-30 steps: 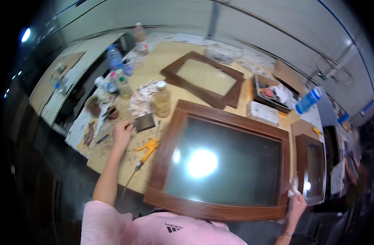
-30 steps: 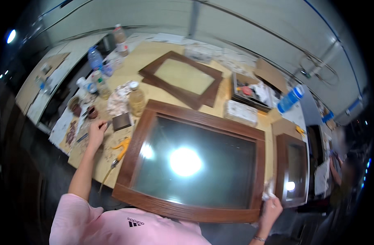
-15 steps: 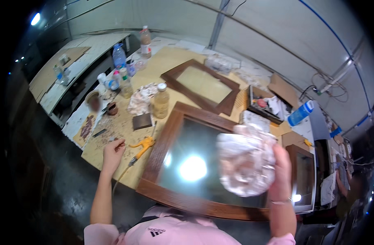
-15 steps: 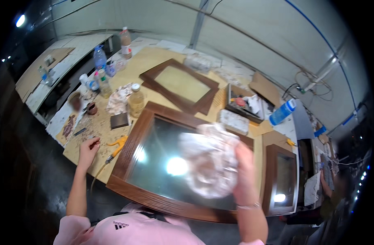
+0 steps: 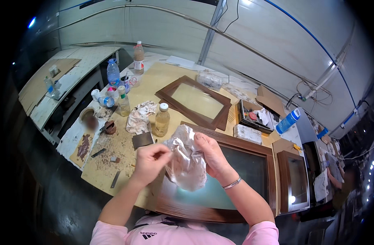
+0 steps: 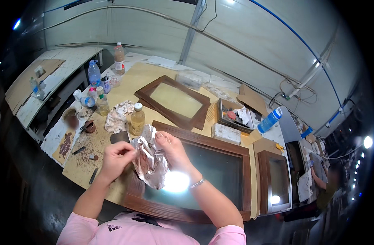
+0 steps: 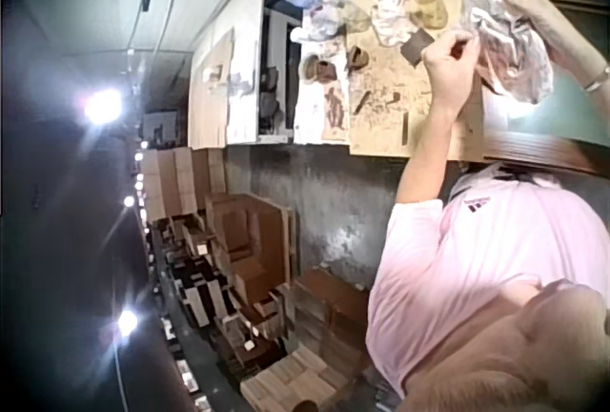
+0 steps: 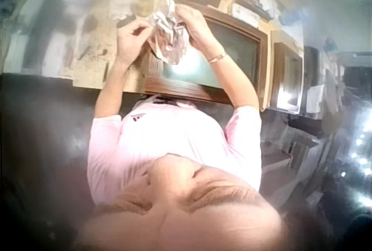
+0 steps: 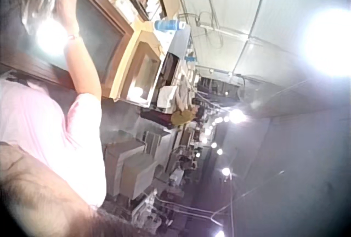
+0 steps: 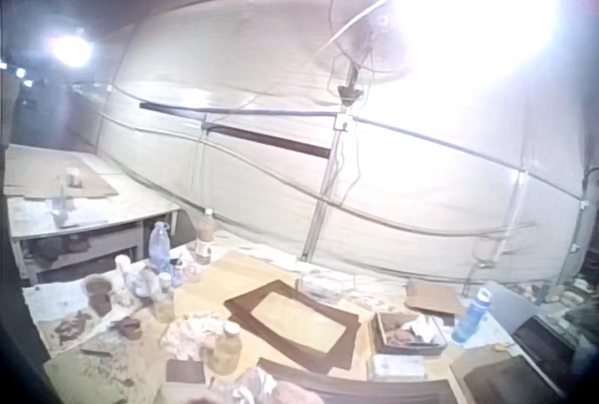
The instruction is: The person wipes a glass pane within a wooden frame using a cloth and liquid, turns the frame over to clean different sides, and uses a screwdriver to tighten a screw on the corner.
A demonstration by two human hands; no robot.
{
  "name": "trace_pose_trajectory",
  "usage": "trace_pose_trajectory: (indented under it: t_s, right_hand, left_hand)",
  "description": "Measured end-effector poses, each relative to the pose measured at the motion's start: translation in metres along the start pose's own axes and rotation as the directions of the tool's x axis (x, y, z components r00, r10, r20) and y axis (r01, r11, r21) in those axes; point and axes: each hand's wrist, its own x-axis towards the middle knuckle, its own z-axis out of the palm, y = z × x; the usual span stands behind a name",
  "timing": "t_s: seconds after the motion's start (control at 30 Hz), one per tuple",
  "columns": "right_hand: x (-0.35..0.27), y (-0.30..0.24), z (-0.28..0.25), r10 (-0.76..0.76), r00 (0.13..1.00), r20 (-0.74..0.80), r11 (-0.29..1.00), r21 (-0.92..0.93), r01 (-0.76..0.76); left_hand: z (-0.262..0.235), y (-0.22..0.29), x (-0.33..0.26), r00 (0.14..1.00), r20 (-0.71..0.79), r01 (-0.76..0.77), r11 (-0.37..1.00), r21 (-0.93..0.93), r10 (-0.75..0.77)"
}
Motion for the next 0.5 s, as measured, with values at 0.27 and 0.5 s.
trace_pose_trajectory:
  t_s: [0.27,0.5]
  right_hand:
    - [0.041,0.031,0.051,0.025,0.998,-0.052,0.997,0.072,-0.021]
    - [0.044,0.027,0.056,0.108,0.98,-0.168,0.991,-0.061,-0.12]
  left_hand:
    - [-0.05,-0.038,0.029,0.987,0.106,-0.138,0.974,0.182,0.12]
    - [-0.098,-0.076,0.039,0.971,-0.117,0.155,0.918,-0.365,-0.21]
